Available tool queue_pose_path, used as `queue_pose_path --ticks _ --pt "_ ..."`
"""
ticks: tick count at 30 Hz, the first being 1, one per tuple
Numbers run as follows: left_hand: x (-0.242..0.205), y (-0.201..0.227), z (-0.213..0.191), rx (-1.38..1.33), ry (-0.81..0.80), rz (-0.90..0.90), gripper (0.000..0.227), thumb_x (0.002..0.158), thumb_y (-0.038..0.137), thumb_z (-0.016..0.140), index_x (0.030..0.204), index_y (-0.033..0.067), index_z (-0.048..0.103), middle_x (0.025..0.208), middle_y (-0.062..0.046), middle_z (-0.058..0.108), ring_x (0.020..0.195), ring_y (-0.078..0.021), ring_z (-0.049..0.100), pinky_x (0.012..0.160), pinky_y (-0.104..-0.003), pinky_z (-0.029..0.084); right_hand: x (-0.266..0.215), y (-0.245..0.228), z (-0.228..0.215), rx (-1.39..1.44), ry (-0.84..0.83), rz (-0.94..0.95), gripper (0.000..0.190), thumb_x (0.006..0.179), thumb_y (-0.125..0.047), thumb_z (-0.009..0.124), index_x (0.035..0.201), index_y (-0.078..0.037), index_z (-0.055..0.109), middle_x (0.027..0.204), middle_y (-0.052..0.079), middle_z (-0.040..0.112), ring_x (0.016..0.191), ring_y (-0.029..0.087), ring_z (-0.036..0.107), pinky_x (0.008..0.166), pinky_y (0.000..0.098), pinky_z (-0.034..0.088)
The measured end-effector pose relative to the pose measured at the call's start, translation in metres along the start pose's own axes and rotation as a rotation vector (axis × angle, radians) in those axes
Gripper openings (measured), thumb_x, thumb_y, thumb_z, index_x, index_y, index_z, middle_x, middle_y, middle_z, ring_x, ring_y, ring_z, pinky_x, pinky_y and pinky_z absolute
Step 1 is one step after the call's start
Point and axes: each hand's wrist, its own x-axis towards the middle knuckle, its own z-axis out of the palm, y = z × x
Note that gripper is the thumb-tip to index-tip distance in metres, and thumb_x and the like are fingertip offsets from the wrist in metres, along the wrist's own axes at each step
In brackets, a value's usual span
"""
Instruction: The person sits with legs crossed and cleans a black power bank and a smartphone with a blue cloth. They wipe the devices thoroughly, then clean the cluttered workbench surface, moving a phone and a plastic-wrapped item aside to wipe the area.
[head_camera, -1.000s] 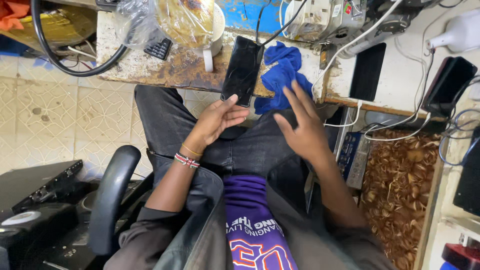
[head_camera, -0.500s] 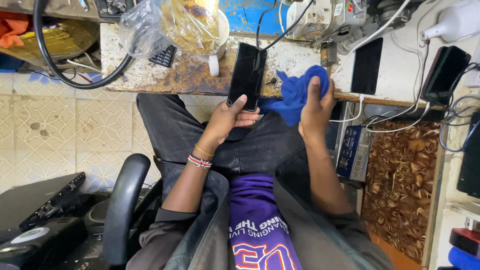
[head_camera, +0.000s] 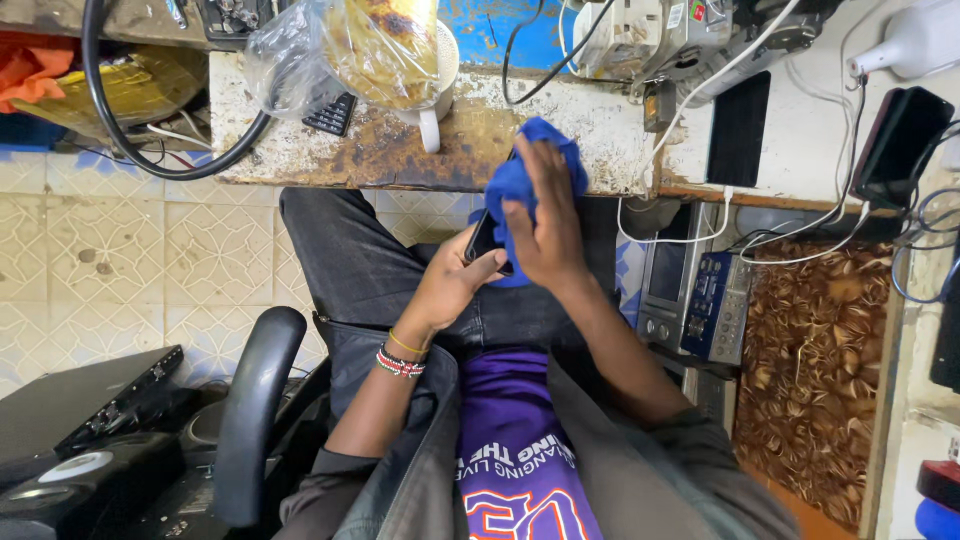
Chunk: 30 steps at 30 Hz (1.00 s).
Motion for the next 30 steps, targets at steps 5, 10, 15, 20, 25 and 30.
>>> queue_pose_path --ticks 5,10,15,20,25,30 --pt "-0.009 0.006 0.007 -0.182 -0.028 0.05 0.027 0.096 -0.002 0.067 0.123 0.0009 0.067 0.091 -0.009 0.071 0.075 -0.0163 0.071 0.059 -0.036 0.064 0.002 -0.009 -0.006 -0.016 -0.014 -0.096 0.059 0.111 -0.04 0.045 0.159 -0.006 0.042 0.161 0.019 0.04 0.155 0.04 0.023 0.129 0.0517 0.008" --pt "-0.028 0.04 0.008 -0.378 -0.074 0.15 0.066 0.085 -0.01 0.073 0.145 0.0041 0.052 0.102 -0.005 0.067 0.079 -0.0097 0.067 0.066 -0.023 0.061 -0.028 -0.043 0.007 0.045 -0.115 -0.186 0.054 0.103 -0.051 0.052 0.135 -0.01 0.068 0.134 0.011 0.069 0.141 0.027 0.055 0.129 0.0429 0.011" --pt "-0.024 0.005 -0.023 -0.723 -0.156 0.016 0.068 0.088 0.012 0.053 0.155 0.0096 0.04 0.122 -0.021 0.067 0.097 -0.0316 0.073 0.08 -0.05 0.065 -0.04 -0.052 0.003 0.224 -0.085 -0.112 0.054 0.104 -0.048 0.052 0.132 -0.005 0.067 0.128 0.012 0.073 0.131 0.027 0.064 0.129 0.0416 0.015" --pt "-0.026 0.031 0.017 -0.759 0.113 -0.079 0.046 0.101 0.042 0.063 0.118 0.0001 0.068 0.093 -0.017 0.076 0.067 -0.0239 0.075 0.042 -0.031 0.061 -0.045 -0.047 0.009 0.226 -0.078 -0.115 0.052 0.102 -0.041 0.061 0.135 0.0 0.058 0.132 0.014 0.071 0.129 0.028 0.064 0.128 0.043 0.022" --pt "-0.033 0.059 0.031 -0.735 0.036 -0.017 0.025 0.091 0.024 0.079 0.103 0.0059 0.067 0.084 -0.011 0.072 0.068 -0.0162 0.07 0.046 -0.015 0.051 -0.032 -0.053 0.004 -0.021 -0.03 -0.139 0.053 0.102 -0.062 0.047 0.114 -0.01 0.047 0.129 0.011 0.044 0.129 0.039 0.04 0.123 0.0586 0.021" --pt "-0.032 0.045 0.024 -0.735 0.052 -0.03 0.024 0.092 0.023 0.078 0.105 0.0053 0.067 0.087 -0.012 0.072 0.073 -0.0178 0.07 0.053 -0.019 0.052 -0.016 -0.052 -0.011 0.181 0.092 -0.032 0.056 0.108 -0.056 0.03 0.123 -0.006 0.051 0.122 0.011 0.041 0.123 0.033 0.041 0.119 0.0523 0.023"
